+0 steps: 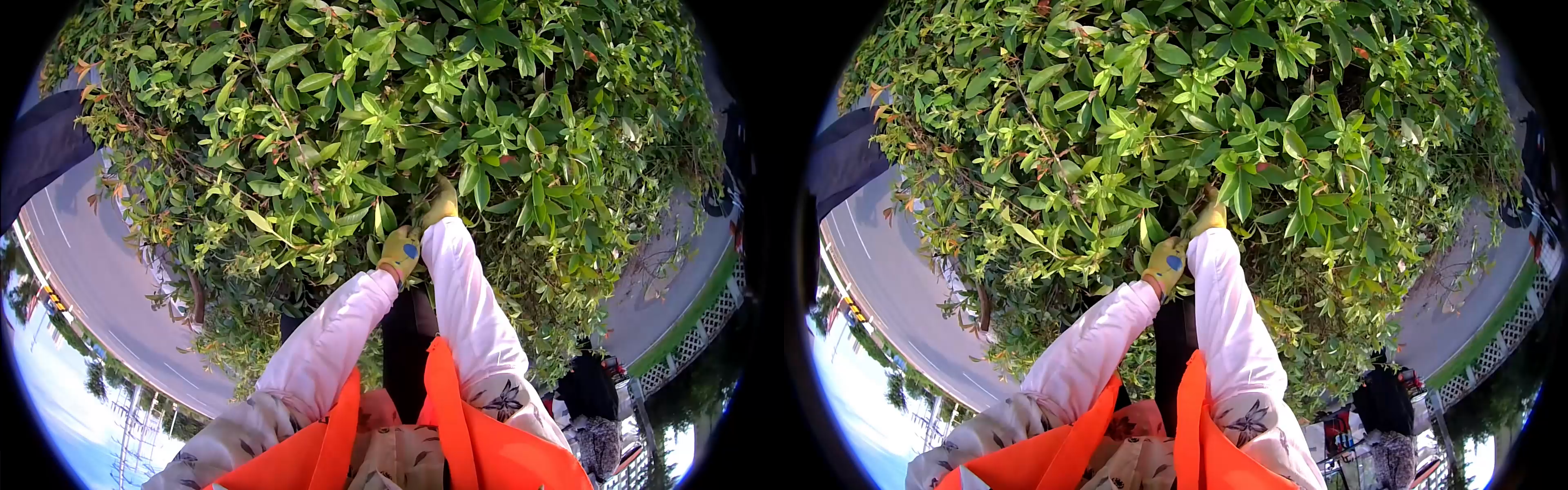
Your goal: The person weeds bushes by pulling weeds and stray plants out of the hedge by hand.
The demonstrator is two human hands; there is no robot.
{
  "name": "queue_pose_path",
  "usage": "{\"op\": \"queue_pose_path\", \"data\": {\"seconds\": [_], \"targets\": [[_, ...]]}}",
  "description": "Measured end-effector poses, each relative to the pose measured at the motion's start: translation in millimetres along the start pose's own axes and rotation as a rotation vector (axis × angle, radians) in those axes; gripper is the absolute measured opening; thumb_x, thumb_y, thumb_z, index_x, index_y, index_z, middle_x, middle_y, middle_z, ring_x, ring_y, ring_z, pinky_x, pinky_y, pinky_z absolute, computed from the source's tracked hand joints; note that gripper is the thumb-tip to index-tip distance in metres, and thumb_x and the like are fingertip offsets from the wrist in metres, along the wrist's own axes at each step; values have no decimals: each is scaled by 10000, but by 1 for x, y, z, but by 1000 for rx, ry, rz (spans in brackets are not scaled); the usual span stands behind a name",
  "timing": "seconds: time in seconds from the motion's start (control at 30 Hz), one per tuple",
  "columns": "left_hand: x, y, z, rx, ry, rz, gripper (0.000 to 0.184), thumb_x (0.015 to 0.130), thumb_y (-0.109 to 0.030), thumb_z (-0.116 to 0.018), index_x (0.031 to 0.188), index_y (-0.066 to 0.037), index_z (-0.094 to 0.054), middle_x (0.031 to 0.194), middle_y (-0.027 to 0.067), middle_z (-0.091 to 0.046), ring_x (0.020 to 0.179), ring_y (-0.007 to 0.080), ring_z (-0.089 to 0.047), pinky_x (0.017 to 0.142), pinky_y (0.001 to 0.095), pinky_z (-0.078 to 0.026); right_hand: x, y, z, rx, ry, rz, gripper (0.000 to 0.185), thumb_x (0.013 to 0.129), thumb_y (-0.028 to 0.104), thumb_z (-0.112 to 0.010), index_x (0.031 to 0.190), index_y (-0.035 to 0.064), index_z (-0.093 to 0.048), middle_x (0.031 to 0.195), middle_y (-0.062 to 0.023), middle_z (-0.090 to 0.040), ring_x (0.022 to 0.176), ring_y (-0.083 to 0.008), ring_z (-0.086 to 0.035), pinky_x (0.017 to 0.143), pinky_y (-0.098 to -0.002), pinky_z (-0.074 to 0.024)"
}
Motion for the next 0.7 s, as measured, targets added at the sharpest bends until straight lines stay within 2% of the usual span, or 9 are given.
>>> {"op": "queue_pose_path", "data": {"seconds": [0.03, 0.23, 0.3, 0.37, 0.43, 0.5, 0.57, 0.67, 0.7], "targets": [[0, -3, 5, -1, -16, -28, 297, 897, -222, -479, 961, 36, -611, 860, 255, -619, 830, 414, -584, 719, 405, -460, -22, 10, -4, 77, -135, -1, 214, 921, 187, -416, 942, 67, -591, 780, -76, -614, 573, -195, -548, 513, -320, -476], [-88, -58, 20, 46, 98, -85, 184, 904, -184, -481, 911, -19, -562, 746, 199, -601, 757, 402, -585, 612, 416, -452, -167, 59, -27, -59, -99, -57, 214, 900, 300, -542, 950, 98, -595, 720, -26, -520, 507, -154, -404, 432, -309, -353], [-127, -87, 12, -41, 165, -306, 195, 914, -216, -481, 937, -36, -553, 789, 190, -598, 736, 404, -582, 596, 422, -463, -226, 92, -16, -127, -37, 19, 211, 911, 293, -538, 917, 93, -603, 711, -15, -539, 526, -122, -444, 413, -280, -342], [-170, -129, 3, 80, 208, -756, 242, 923, -260, -481, 1037, -61, -558, 895, 174, -610, 792, 376, -599, 631, 418, -488, -289, 133, -9, -306, 48, 201, 182, 910, 228, -524, 861, 70, -598, 639, 14, -516, 475, -82, -428, 404, -225, -322], [-188, -158, -3, -67, 466, -646, 312, 927, -300, -476, 1134, -79, -550, 993, 157, -608, 869, 342, -604, 682, 403, -509, -353, 183, -13, -404, 1, 430, 208, 910, 238, -533, 862, 47, -599, 608, 13, -516, 412, -73, -418, 358, -225, -304], [-198, -185, 16, -95, 393, -780, 339, 918, -284, -497, 1189, -84, -537, 1035, 143, -604, 919, 291, -608, 722, 378, -513, -403, 240, -32, -454, 63, 611, 212, 910, 238, -509, 961, 43, -579, 745, -29, -537, 549, -95, -462, 483, -238, -337], [-185, -192, 48, -51, 371, -561, 300, 896, -224, -546, 1159, -81, -553, 1039, 138, -598, 900, 268, -616, 739, 364, -512, -452, 324, -63, -557, 108, 936, 257, 911, 237, -485, 1059, 40, -558, 882, -71, -558, 686, -118, -507, 608, -251, -369], [-147, -168, 99, 36, -126, -638, 281, 840, -128, -608, 1110, -65, -560, 1028, 117, -594, 880, 259, -609, 728, 360, -509, -509, 467, -133, -743, 175, 1484, 366, 912, 236, -450, 1207, 34, -528, 1088, -134, -588, 892, -152, -573, 795, -270, -419], [-139, -167, 127, 32, -236, -563, 278, 827, -111, -619, 1093, -58, -560, 1024, 114, -593, 872, 268, -605, 728, 362, -508, -483, 534, -167, -978, 540, 1248, 387, 916, 287, -418, 1207, 56, -527, 1168, -121, -560, 991, -183, -550, 893, -336, -379]]}}
Point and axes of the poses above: each hand's wrist, its own x-axis towards the middle knuckle, its own z-axis out of the back of the hand, y = z × x, the point moved 6 cm from there along x, towards the middle knuckle
